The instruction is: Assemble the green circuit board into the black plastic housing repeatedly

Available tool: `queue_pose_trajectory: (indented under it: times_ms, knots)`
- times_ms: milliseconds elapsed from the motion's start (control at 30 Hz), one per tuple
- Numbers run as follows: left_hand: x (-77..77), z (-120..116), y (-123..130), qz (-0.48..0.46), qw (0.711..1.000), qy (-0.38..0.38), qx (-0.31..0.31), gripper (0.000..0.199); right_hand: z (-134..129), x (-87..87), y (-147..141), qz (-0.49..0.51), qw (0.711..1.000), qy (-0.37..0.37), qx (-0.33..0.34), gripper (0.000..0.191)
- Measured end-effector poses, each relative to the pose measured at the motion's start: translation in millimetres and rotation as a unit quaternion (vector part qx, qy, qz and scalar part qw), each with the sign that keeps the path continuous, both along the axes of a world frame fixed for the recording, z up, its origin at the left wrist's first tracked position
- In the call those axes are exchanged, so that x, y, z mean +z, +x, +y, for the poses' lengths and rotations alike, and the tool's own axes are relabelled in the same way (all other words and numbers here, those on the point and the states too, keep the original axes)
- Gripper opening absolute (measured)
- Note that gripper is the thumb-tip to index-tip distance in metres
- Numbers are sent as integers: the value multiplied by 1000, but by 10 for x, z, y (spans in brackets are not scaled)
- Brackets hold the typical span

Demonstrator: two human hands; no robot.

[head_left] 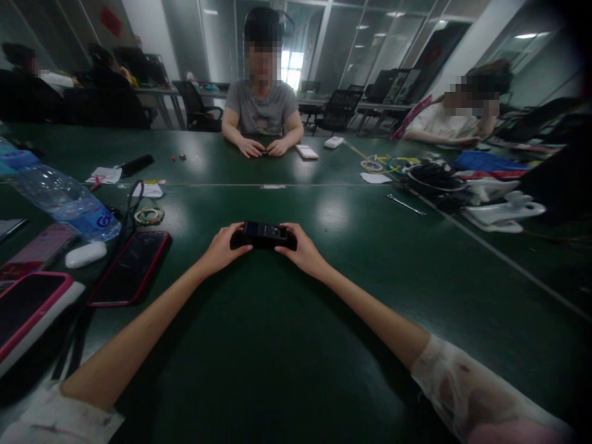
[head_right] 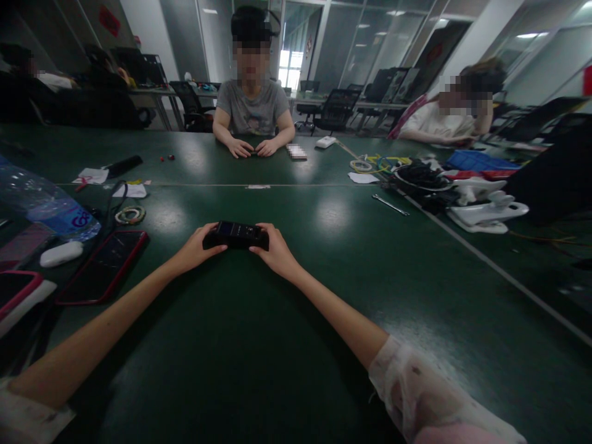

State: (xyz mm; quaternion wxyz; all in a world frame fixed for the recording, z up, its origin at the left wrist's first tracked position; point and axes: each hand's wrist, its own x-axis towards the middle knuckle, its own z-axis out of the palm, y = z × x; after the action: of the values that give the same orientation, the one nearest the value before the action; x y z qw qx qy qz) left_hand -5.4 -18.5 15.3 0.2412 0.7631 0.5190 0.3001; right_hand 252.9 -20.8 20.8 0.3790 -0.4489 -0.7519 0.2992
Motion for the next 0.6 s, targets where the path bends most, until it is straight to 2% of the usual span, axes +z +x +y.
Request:
queue_pose_trajectory:
  times_ms: [600]
  knots:
    - [-11,18,-7,-15,1000,-7,6,67,71,-118,33,62,997,17,32,52]
